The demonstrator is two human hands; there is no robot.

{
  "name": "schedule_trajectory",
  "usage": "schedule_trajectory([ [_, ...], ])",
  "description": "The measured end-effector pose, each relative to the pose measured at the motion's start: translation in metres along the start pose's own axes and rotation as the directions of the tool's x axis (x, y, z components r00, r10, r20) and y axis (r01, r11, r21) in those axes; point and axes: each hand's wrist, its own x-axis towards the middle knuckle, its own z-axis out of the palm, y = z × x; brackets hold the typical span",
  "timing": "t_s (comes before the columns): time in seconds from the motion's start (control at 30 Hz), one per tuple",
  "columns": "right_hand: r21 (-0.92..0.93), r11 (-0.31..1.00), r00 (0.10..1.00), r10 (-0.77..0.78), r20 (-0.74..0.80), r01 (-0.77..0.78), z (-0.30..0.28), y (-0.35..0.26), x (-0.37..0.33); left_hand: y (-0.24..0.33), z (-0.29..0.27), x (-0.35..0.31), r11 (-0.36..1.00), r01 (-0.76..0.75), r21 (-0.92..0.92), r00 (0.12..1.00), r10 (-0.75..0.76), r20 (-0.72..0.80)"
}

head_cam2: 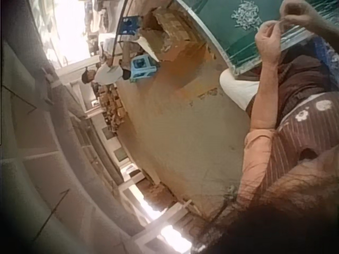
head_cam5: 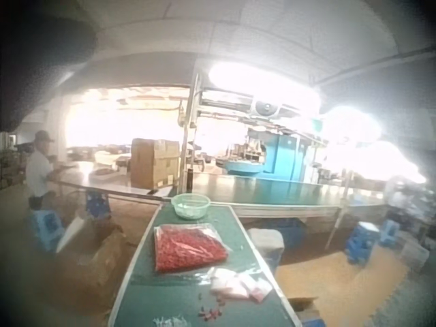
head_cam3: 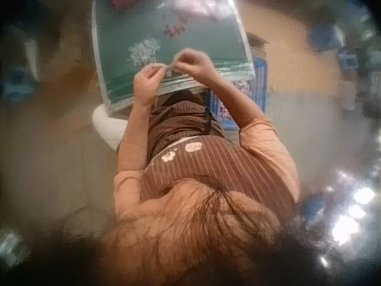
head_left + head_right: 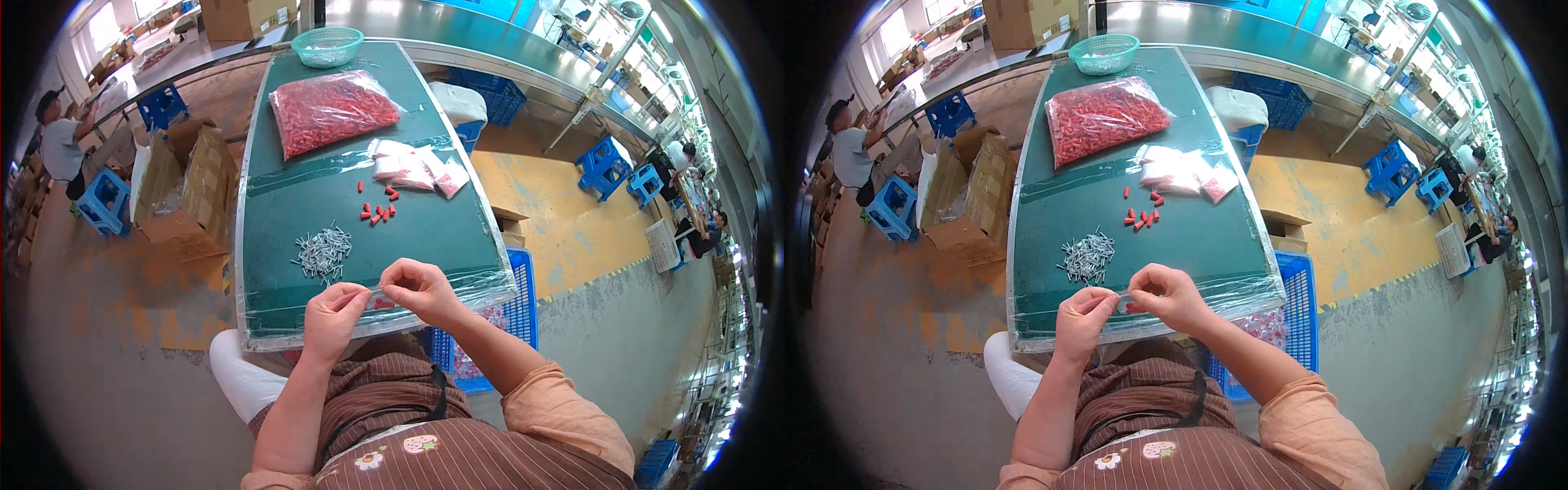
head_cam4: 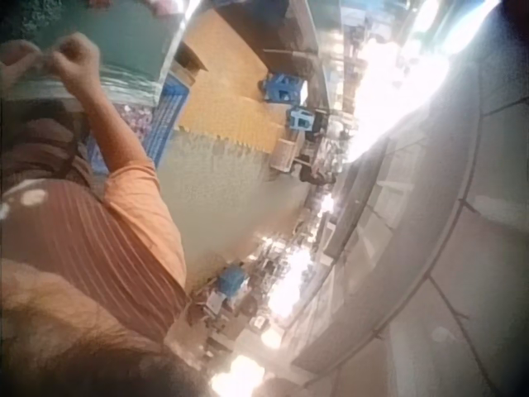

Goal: The person bags small parts by hand, placing a screw and a red plastic anchor into a small plastic bag. After sealing the bag, the person drops it into a blue crate and repeats the process.

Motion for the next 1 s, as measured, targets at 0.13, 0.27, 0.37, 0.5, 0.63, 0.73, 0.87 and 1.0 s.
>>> schedule_trajectory([
  [0.13, 0.073, 0.996, 0.999, 0.047, 0.011, -0.048, -0.002, -0.004, -0.002, -0.001, -0.002, 0.003, 0.998, -0.024, 0.054, 1.000, 0.024, 0.004],
  [0.27, 0.064, 0.990, 0.992, 0.127, -0.003, -0.126, -0.003, -0.005, -0.005, 0.000, -0.010, 0.003, 0.983, 0.160, -0.090, 0.987, -0.156, 0.047],
  [0.37, 0.342, 0.912, 0.972, 0.234, 0.014, -0.225, -0.006, 0.006, -0.004, -0.003, -0.008, -0.001, 0.942, 0.285, -0.178, 0.954, -0.260, 0.148],
  [0.5, 0.539, 0.803, 0.953, 0.303, 0.000, -0.255, -0.009, 0.010, -0.005, -0.020, -0.003, -0.003, 0.935, 0.346, -0.072, 0.923, -0.326, 0.205],
  [0.63, 0.572, 0.771, 0.933, 0.359, -0.025, -0.280, -0.013, 0.013, -0.009, -0.023, -0.003, -0.002, 0.916, 0.377, -0.138, 0.912, -0.341, 0.227],
  [0.73, 0.595, 0.753, 0.920, 0.387, -0.054, -0.282, -0.013, 0.010, -0.014, -0.026, -0.002, -0.002, 0.908, 0.382, -0.174, 0.909, -0.335, 0.250],
  [0.87, 0.602, 0.749, 0.915, 0.398, -0.074, -0.277, -0.018, 0.007, -0.023, -0.028, 0.002, -0.003, 0.861, 0.430, -0.271, 0.876, -0.325, 0.356],
  [1.0, 0.461, 0.862, 0.934, 0.318, -0.161, -0.214, -0.043, -0.011, -0.047, -0.017, 0.006, -0.005, 0.779, 0.482, -0.402, 0.860, -0.331, 0.389],
])
